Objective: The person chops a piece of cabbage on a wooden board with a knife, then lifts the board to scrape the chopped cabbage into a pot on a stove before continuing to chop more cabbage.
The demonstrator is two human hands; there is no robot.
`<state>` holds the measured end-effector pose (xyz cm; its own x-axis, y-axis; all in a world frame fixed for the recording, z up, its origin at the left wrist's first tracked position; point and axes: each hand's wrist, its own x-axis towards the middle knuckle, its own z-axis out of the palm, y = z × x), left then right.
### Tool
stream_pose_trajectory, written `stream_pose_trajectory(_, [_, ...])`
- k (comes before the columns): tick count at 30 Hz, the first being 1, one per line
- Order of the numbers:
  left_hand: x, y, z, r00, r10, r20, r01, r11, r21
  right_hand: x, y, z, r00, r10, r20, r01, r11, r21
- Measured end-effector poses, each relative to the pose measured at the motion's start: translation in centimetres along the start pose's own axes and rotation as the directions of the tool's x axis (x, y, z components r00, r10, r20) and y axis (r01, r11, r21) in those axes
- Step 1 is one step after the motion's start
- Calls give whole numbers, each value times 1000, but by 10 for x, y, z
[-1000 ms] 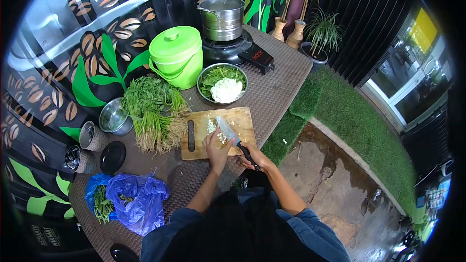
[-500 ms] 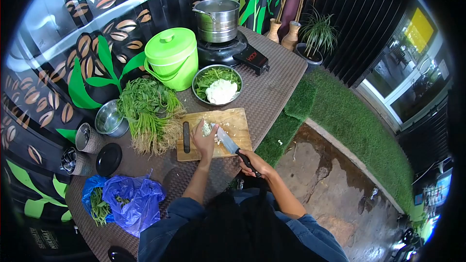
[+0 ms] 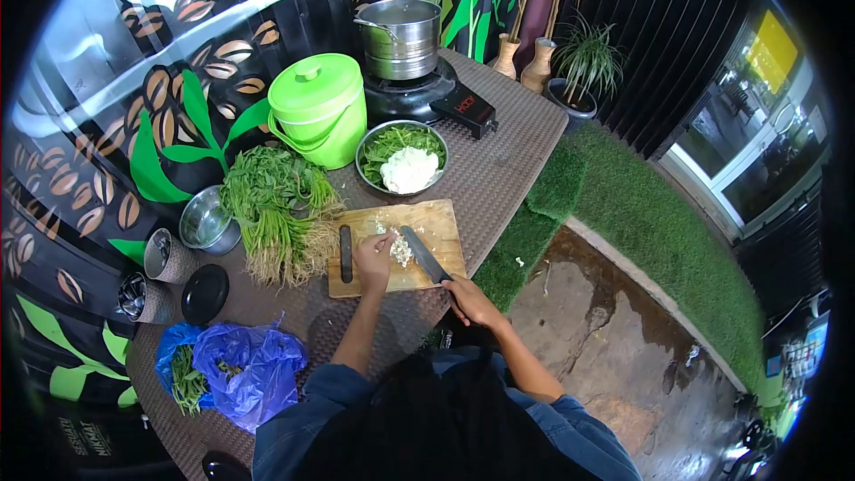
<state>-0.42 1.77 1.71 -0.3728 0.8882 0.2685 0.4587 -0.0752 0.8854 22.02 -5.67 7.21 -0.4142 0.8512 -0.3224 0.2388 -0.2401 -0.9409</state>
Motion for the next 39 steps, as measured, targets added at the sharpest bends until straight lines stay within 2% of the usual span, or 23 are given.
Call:
stream_pose_trajectory(1, [-3, -1, -3, 998, 46, 44, -48, 997, 52, 1, 0, 1, 999, -6, -42, 1, 995, -102])
stream_pose_trajectory(2, [-6, -1, -5, 998, 45, 41, -47, 997, 56, 5, 6, 3, 999, -7, -38, 3, 995, -101])
stream_pose_trajectory(3, [-9, 1, -5, 995, 92, 48, -92, 996, 12, 8, 10, 9, 950, -250, -189, 157, 902, -401])
stream_pose_trajectory(4, [-12, 2, -4, 989, 138, 53, -137, 990, -33, 10, 13, 14, 825, -506, -250, 224, 700, -678])
stream_pose_trajectory(5, [-15, 4, -3, 989, 138, 52, -136, 990, -31, 12, 17, 14, 826, -506, -249, 225, 700, -677])
stream_pose_trajectory(7, [-24, 22, -3, 996, 74, 57, -77, 996, 55, 6, -10, 16, 916, -336, -218, 35, 608, -793])
stream_pose_trajectory(11, [-32, 25, 9, 989, 135, 67, -138, 990, 41, 7, -15, 19, 894, -390, -219, 57, 584, -810])
stream_pose_trajectory(13, [-36, 31, 12, 977, 125, 174, -148, 981, 128, 6, -18, 19, 874, -445, -195, 103, 562, -821])
stream_pose_trajectory(14, [-37, 35, 13, 977, 125, 174, -148, 981, 127, 7, -15, 20, 874, -445, -195, 102, 561, -822])
stream_pose_trajectory(16, [-38, 36, 18, 975, 88, 204, -131, 970, 206, 9, -9, 21, 831, -535, -150, 134, 455, -880])
stream_pose_trajectory(20, [-37, 33, 21, 974, 103, 202, -151, 959, 239, 7, -6, 22, 842, -517, -155, 119, 457, -882])
stream_pose_trajectory(23, [-35, 35, 16, 978, 46, 201, -98, 961, 259, 0, -14, 22, 854, -496, -155, 125, 485, -866])
stream_pose_trajectory(26, [-32, 24, 15, 986, 66, 156, -102, 966, 236, -6, -16, 23, 849, -502, -165, 133, 506, -852])
stream_pose_trajectory(28, [-28, 22, 13, 990, 122, 73, -136, 965, 226, -9, -19, 23, 840, -513, -178, 144, 526, -838])
stream_pose_trajectory(35, [-7, 15, 7, 997, 77, -15, -69, 953, 295, -24, -27, 19, 854, -478, -206, 117, 563, -818])
stream_pose_trajectory(37, [-1, 8, 9, 1000, 21, -12, -17, 953, 303, -27, -27, 17, 844, -494, -211, 128, 567, -814])
stream_pose_trajectory(39, [4, 3, 13, 998, 55, -41, -40, 947, 317, -32, -30, 14, 848, -486, -212, 119, 565, -817])
